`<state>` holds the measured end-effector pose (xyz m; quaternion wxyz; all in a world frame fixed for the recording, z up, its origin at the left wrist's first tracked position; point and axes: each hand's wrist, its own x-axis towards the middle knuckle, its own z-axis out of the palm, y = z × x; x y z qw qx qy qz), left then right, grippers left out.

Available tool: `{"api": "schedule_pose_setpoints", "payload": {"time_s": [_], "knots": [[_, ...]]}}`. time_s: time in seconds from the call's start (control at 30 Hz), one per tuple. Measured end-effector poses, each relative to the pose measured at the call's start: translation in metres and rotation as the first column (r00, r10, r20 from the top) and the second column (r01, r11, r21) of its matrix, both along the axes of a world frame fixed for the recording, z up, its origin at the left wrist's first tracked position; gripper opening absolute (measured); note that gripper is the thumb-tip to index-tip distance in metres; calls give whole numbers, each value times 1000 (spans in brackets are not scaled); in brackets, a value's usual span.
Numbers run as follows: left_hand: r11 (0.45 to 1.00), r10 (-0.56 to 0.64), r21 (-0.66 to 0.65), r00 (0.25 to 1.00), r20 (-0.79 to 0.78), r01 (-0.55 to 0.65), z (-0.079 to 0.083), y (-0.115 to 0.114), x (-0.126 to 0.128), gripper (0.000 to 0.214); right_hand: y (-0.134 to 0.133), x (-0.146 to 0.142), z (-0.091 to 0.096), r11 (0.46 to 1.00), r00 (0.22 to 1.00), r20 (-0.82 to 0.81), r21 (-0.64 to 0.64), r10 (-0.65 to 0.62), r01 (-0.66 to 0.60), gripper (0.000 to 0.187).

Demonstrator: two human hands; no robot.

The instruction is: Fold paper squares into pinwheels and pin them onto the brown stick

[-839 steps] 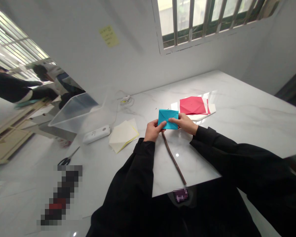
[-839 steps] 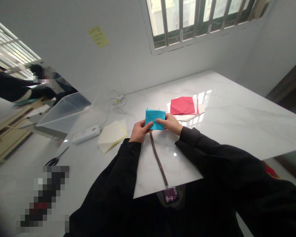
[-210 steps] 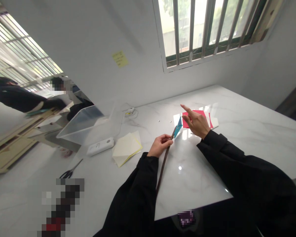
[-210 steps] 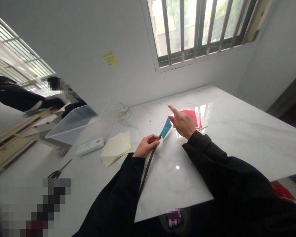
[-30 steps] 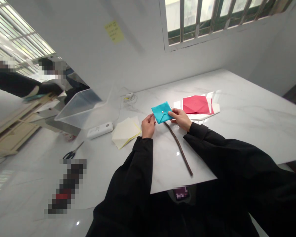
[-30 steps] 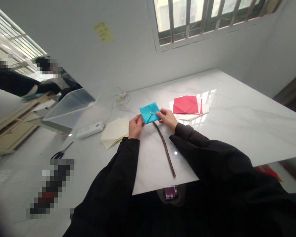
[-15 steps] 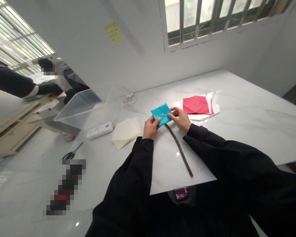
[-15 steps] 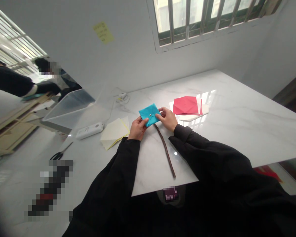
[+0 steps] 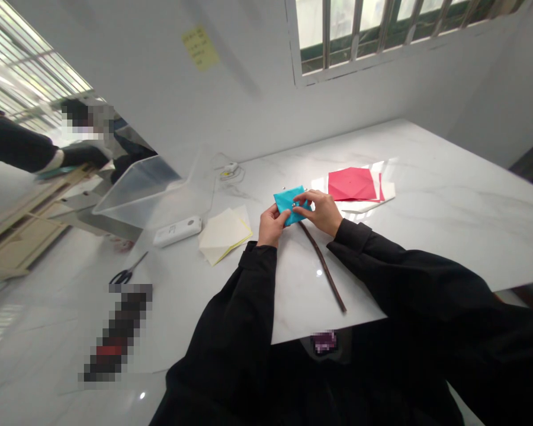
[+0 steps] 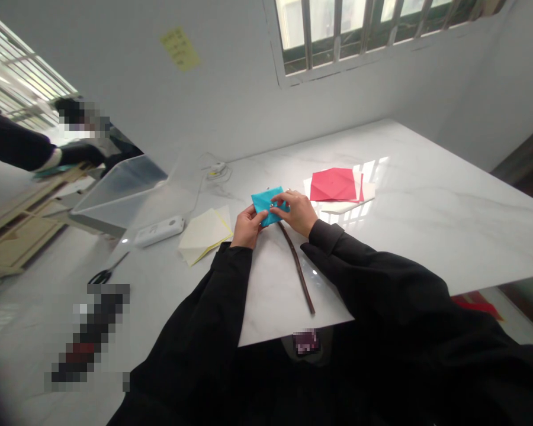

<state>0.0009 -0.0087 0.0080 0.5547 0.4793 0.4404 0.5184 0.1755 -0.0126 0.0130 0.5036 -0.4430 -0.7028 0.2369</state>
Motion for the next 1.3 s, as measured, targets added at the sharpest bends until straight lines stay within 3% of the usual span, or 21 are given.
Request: {"api": "schedule_pose_setpoints", "payload": {"time_s": [0.5,1.0,1.1,1.23,1.3], "knots": [[999,-13,41,1000,-18,14,-3,1,0,43,0,0,-2,997,1000,-22,-80,7,-9,13],[997,20,74,995,-101,-13,-3,1,-1,31,2,0,-5,993,997,-70,-115,-20,12,16],[996,23,88,993,-119,-12,-4,1,-1,31,3,-2,-6,983,988,-155,-186,-26,-3,20],[996,29,89,990,-135,-17,-4,1,0,32,4,-3,-2,929,927,-374,-354,-35,-108,30],[995,63,88,989,-135,-51,-5,2,0,32,6,1,1,921,901,-430,-370,-51,-124,31]]}}
